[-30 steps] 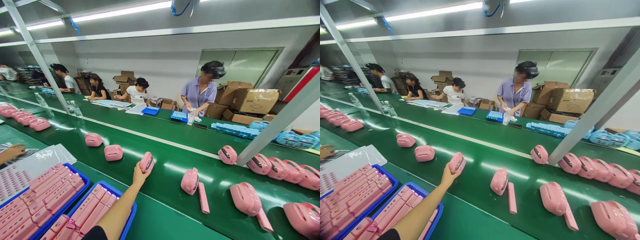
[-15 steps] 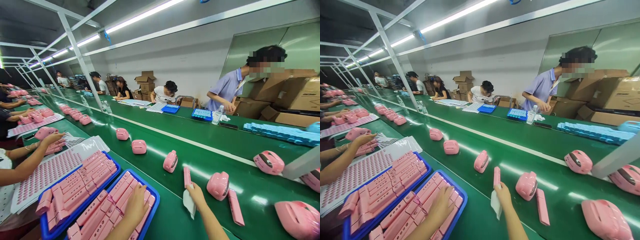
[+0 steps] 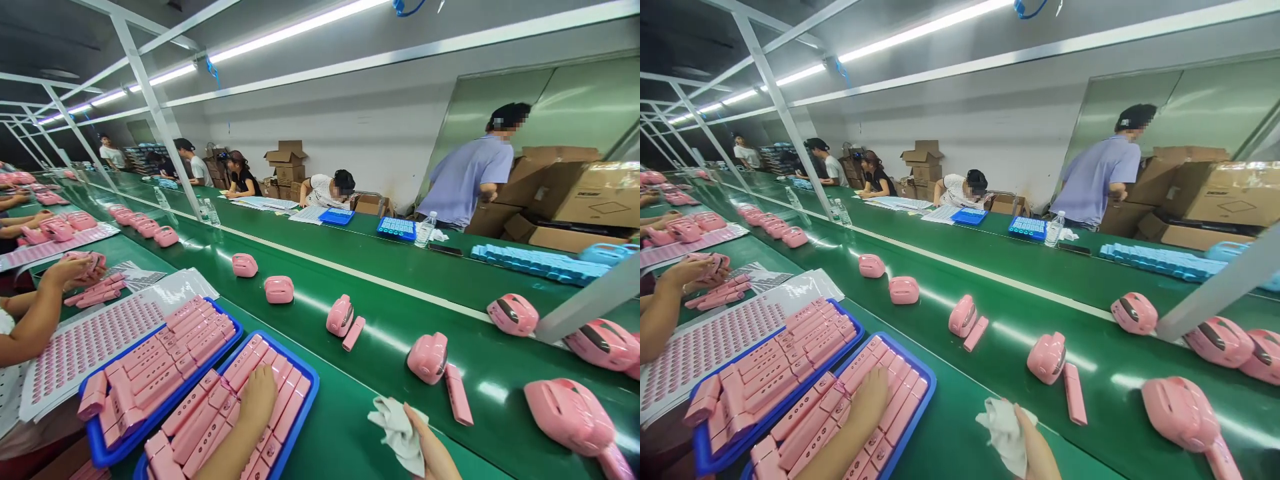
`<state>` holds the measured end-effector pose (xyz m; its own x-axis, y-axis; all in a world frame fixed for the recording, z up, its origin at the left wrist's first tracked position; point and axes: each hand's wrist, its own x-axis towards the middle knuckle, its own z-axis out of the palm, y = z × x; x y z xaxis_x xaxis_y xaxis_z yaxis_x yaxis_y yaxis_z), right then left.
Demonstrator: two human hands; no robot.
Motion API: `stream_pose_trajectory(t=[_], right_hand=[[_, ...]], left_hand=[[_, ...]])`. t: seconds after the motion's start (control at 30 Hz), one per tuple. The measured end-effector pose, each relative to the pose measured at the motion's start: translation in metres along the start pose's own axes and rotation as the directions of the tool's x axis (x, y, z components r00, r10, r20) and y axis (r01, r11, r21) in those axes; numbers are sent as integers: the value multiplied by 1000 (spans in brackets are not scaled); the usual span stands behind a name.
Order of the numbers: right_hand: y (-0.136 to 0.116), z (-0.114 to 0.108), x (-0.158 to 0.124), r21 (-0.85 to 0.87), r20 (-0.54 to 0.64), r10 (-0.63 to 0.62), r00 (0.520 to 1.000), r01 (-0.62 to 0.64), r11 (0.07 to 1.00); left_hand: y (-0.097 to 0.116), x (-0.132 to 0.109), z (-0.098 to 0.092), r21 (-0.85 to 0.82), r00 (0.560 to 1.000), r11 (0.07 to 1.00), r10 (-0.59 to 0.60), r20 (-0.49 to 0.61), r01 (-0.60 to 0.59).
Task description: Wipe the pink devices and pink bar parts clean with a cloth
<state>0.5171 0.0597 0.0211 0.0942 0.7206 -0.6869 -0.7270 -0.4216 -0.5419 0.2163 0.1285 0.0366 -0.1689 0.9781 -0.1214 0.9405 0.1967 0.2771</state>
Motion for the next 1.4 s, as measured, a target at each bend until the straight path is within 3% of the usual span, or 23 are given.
stream_pose_trajectory(t=[0.17,0.23,0.33,0.43,0.5,0.53,0.57,0.63,0.67,0.7,0.73,0.77,0.8,0.87,0.93,1.0,1.13,1.17,1.2,1.23,1.3,1.37,1.4], right_hand=[[7,-18,-43,130,-74,5,997,4,992],[7,-13,-58,139,-75,-35,997,45,989],[6,5,-86,138,-78,-179,981,189,972],[2,31,-122,30,-50,-372,927,374,927],[-1,47,-147,-204,57,-543,838,542,815],[-2,54,-158,-328,151,-640,753,649,686],[-2,61,-167,-429,277,-733,621,763,485],[0,71,-182,-482,542,-800,256,875,-46],[3,75,-187,-436,649,-759,57,845,-310],[5,78,-191,-362,738,-667,-104,773,-521],[7,79,-194,-283,803,-557,-211,687,-669],[9,80,-197,-210,850,-452,-269,614,-761],[9,79,-199,-149,886,-364,-287,566,-811],[7,76,-204,-133,910,-317,-268,535,-834],[3,72,-208,-266,871,-443,-212,556,-787],[1,70,-212,-340,828,-529,-186,584,-737],[6,66,-217,-47,928,-265,-261,624,-780],[7,64,-216,-25,932,-258,-256,663,-748],[7,60,-215,-90,909,-357,-213,737,-670],[5,56,-212,-216,840,-529,-122,819,-532],[0,46,-206,-448,527,-837,146,885,-128],[-5,39,-202,-434,125,-908,400,845,313],[-7,37,-202,-334,-24,-873,486,819,466]], left_hand=[[9,-3,-19,-409,992,912,41,116,11],[22,-21,-34,-603,973,797,111,205,36],[51,-64,-59,-816,905,566,275,326,122],[78,-110,-83,-908,830,375,433,351,189],[90,-134,-96,-929,791,269,494,360,254],[94,-143,-102,-930,771,216,520,368,298],[97,-150,-107,-924,747,161,548,376,347],[100,-161,-114,-895,697,54,608,380,442],[101,-166,-117,-880,677,19,632,378,474],[101,-170,-119,-868,665,-11,648,371,496],[101,-173,-121,-860,659,-34,658,364,509],[100,-177,-123,-855,657,-46,661,362,517],[99,-181,-124,-853,656,-46,661,364,520],[98,-187,-126,-849,652,-44,662,370,527],[98,-192,-126,-842,645,-44,665,377,538],[97,-194,-126,-836,639,-48,669,380,547],[96,-193,-128,-828,631,-58,678,376,557],[97,-193,-129,-827,624,-59,686,374,560],[97,-193,-130,-824,614,-56,696,372,564],[98,-194,-131,-820,601,-52,707,372,569],[100,-195,-133,-817,581,-46,725,369,575],[101,-198,-136,-822,575,-45,735,358,568],[102,-199,-138,-825,570,-42,743,352,564]])
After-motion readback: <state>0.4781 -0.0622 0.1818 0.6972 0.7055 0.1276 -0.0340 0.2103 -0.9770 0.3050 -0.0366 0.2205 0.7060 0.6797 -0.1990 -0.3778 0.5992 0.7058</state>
